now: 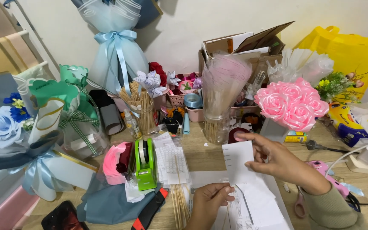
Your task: Attaching labels or small cards to sticks for flower arrangements at a florist workstation.
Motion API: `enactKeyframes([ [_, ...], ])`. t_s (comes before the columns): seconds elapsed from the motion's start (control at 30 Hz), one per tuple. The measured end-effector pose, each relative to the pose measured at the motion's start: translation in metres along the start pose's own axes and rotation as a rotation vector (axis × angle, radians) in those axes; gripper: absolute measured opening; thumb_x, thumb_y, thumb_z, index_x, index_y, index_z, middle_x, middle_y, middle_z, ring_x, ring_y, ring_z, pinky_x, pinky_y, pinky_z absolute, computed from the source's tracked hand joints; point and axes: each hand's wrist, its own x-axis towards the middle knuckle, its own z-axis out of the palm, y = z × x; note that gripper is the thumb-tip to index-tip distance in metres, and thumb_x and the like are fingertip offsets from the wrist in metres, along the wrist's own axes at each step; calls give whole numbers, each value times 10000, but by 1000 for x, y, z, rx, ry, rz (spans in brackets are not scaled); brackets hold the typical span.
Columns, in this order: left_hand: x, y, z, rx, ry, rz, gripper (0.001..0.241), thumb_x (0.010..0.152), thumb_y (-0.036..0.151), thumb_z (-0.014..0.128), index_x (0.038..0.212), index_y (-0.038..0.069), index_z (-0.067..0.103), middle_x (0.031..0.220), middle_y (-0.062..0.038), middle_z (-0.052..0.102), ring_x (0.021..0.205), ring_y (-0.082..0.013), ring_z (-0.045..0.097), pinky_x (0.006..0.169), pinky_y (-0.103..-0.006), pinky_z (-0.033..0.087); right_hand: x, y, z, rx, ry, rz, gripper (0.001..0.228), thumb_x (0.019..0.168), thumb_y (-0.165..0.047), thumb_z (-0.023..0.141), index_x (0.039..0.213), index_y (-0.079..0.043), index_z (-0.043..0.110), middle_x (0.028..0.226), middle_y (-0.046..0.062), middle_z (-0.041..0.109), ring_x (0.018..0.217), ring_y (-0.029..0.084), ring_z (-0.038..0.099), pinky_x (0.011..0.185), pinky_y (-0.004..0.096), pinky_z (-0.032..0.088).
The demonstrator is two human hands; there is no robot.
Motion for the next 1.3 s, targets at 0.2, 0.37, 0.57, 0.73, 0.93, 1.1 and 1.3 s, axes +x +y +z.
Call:
enactKeyframes([
  [0.2, -6, 2, 4, 99, -25, 50, 220, 873, 260, 752, 923, 77, 862, 741, -45, 786, 790, -142, 807, 712, -240, 585, 1, -8, 9, -49, -87, 92, 785, 857, -57, 812, 1552, -288, 527, 699, 1, 429, 629, 126, 436, 611, 271, 373],
  [0.37, -2, -1, 5, 16, -35, 56, 220, 891, 246, 747, 960, 60, 841, 824, -62, 818, 828, -169, 826, 722, -263, 599, 3, 12, 13, 162, -106, 78, 719, 857, 3, 800, 1513, -197, 583, 680, -3, 461, 643, 107, 452, 613, 239, 374],
  [0.57, 5, -9, 3, -78, -38, 29, 216, 920, 231, 731, 984, 38, 804, 833, -77, 789, 883, -195, 837, 768, -287, 637, 1, 31, 22, 313, -33, 35, 231, 845, 4, 860, 1018, -46, 716, 684, -2, 556, 635, 97, 503, 572, 255, 398],
  [0.73, 3, -3, 6, -129, -22, -31, 314, 893, 275, 740, 1107, 51, 792, 990, -88, 814, 958, -225, 833, 811, -322, 641, 4, 41, 24, 405, 61, 32, 726, 797, 0, 820, 1479, -89, 585, 692, 12, 636, 648, 95, 586, 604, 248, 488],
  [0.93, 5, -2, 5, -129, -15, -15, 230, 923, 226, 722, 1083, 82, 802, 996, -70, 829, 908, -229, 826, 808, -320, 641, 3, 61, 27, 367, 12, 55, 337, 823, 17, 850, 1137, -26, 735, 715, 3, 626, 638, 97, 553, 560, 254, 464],
  [1.1, 4, 0, 6, -141, -11, -23, 270, 912, 237, 724, 1115, 76, 802, 1013, -72, 820, 909, -215, 797, 792, -301, 644, 3, 68, 29, 297, 98, 50, 517, 790, -9, 867, 1284, -62, 725, 671, -22, 546, 623, 78, 487, 559, 236, 410],
  [1.3, 9, -8, 8, -143, 4, 6, 276, 896, 253, 758, 1116, 100, 824, 992, -48, 826, 949, -157, 751, 758, -330, 663, -1, 54, 29, 178, 13, 51, 576, 796, -61, 893, 1333, -135, 697, 694, -32, 513, 636, 84, 463, 583, 240, 384],
])
